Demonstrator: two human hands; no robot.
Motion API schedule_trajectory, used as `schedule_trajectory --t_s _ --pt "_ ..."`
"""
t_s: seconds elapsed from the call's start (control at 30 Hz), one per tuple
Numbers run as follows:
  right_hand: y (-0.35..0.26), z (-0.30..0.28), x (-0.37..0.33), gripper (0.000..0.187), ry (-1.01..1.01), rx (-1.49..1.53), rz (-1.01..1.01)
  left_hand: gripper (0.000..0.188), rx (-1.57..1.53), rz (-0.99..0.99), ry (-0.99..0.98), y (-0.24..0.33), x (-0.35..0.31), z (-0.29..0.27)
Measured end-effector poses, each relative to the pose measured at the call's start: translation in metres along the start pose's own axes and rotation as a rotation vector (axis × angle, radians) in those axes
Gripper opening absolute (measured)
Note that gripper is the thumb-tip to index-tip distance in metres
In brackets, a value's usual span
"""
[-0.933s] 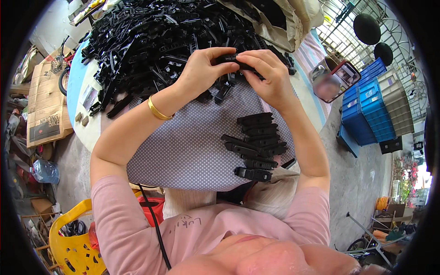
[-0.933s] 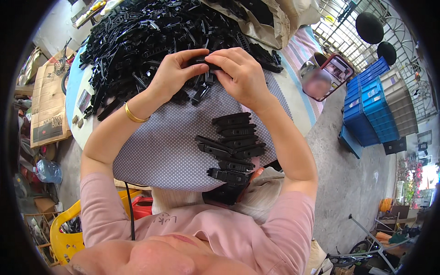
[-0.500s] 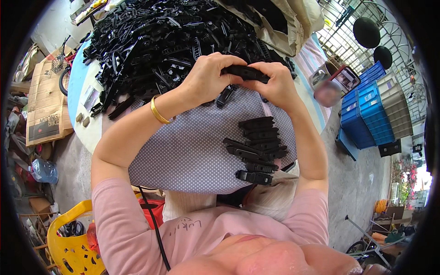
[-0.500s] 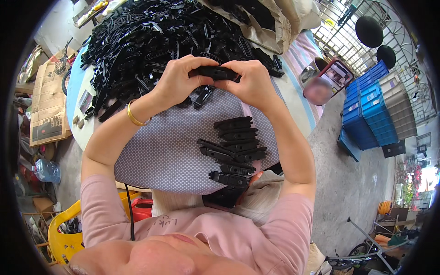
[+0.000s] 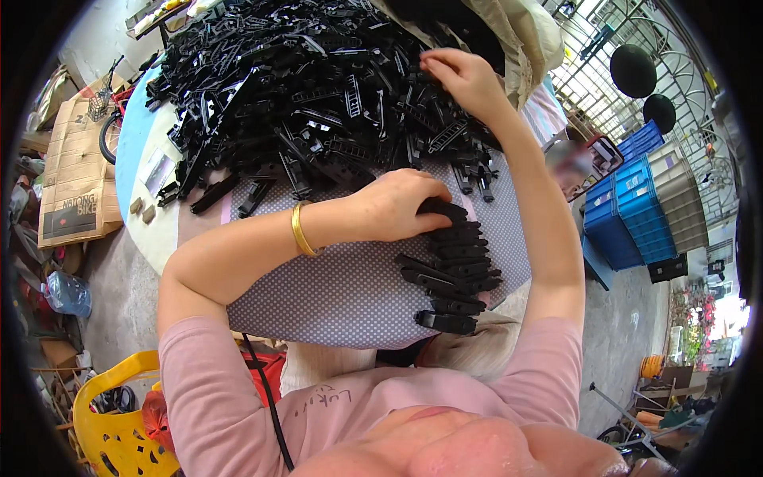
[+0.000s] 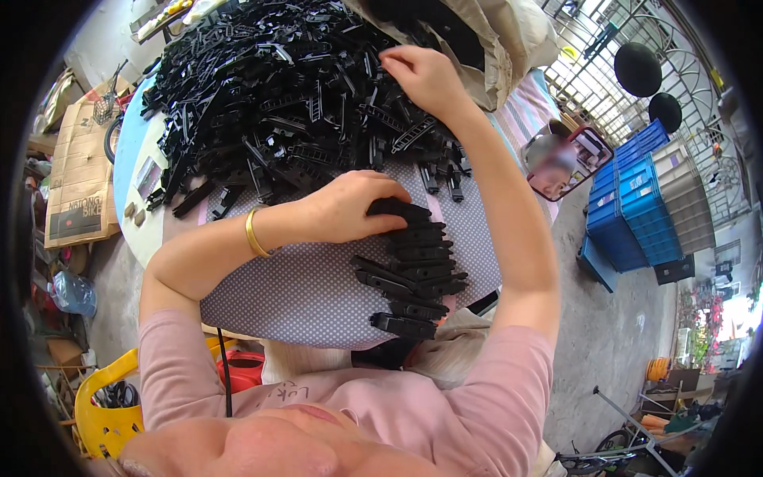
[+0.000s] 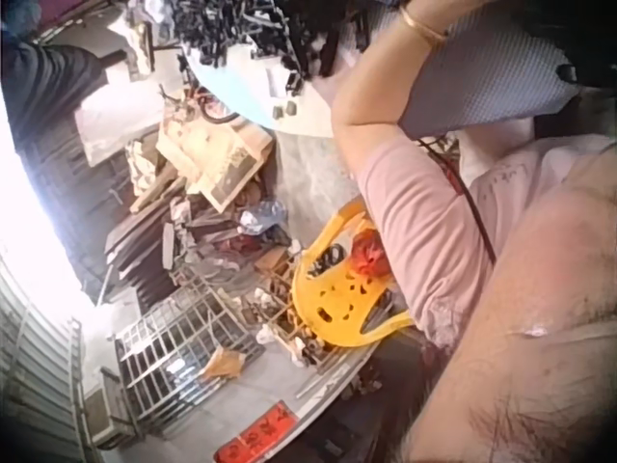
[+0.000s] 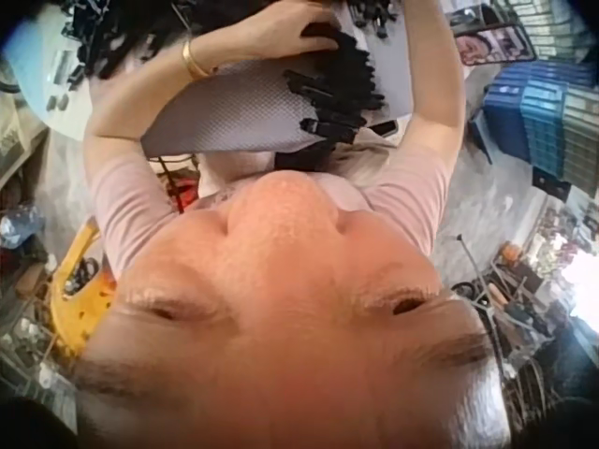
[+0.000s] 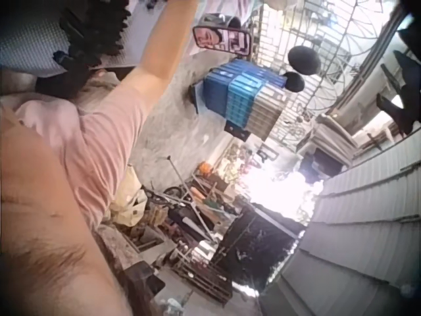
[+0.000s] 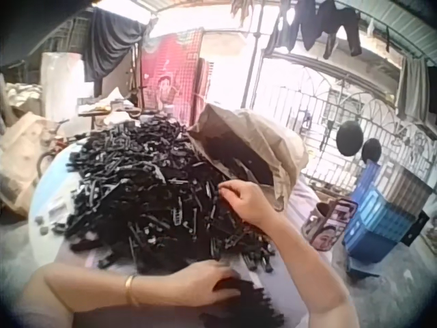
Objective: Sorting and inspecting a large pile of black hair clips into smaller groups.
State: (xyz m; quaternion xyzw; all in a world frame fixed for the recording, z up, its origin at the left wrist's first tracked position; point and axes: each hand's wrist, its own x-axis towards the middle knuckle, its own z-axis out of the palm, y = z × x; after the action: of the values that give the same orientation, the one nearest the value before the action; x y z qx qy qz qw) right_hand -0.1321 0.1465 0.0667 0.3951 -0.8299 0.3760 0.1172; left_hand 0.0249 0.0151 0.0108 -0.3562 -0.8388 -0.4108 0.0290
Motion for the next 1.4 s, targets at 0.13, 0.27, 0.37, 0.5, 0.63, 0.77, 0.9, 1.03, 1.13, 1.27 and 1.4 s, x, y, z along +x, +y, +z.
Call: schedule_trajectory --t_s 0.13,0.27,0.37,0.5,0.63,0.77,0.9,1.03,1.13,1.27,1.4 --pt "0.025 0.051 0.066 0.030 0.062 -0.268 -0.234 0.024 0.108 0.002 0.029 -0.007 0.000 0.003" --pt "0.032 0.078 0.106 0.034 0.004 -0.518 -0.044 0.023 0.121 -0.142 -0.031 0.004 0.002 -0.005" --pt "0.021 0.078 0.107 0.039 -0.047 -0.632 0.006 0.023 0.314 -0.017 0.343 -0.002 -0.001 -0.004" --pt "0.016 0.053 0.106 0.040 0.071 -0.540 0.006 0.034 0.641 -0.166 0.271 -0.007 0.004 -0.007" --pt "0.014 0.027 0.067 0.053 0.309 -0.039 -0.138 0.037 0.765 -0.163 0.202 -0.012 0.002 -0.009" --pt "-0.010 -0.010 -0.003 0.037 -0.039 0.381 0.106 0.037 0.727 -0.231 0.194 -0.012 0.002 -0.010" --pt "-0.014 -0.020 -0.053 0.034 -0.077 0.477 0.159 0.033 0.694 -0.250 0.215 -0.014 0.007 -0.010" --pt "-0.004 -0.006 -0.072 0.028 -0.010 0.781 0.208 0.022 0.756 -0.200 0.272 -0.015 0.011 -0.008" --pt "-0.001 -0.002 -0.077 0.031 -0.008 0.753 0.196 0.018 0.642 -0.246 0.304 -0.010 0.013 -0.021" --pt "-0.008 0.005 -0.082 0.039 0.034 0.708 0.151 0.023 0.361 -0.240 0.431 -0.009 0.013 -0.042" --pt "-0.016 0.010 -0.081 0.039 0.030 0.669 0.157 0.027 0.058 -0.304 0.481 -0.017 0.015 -0.053"
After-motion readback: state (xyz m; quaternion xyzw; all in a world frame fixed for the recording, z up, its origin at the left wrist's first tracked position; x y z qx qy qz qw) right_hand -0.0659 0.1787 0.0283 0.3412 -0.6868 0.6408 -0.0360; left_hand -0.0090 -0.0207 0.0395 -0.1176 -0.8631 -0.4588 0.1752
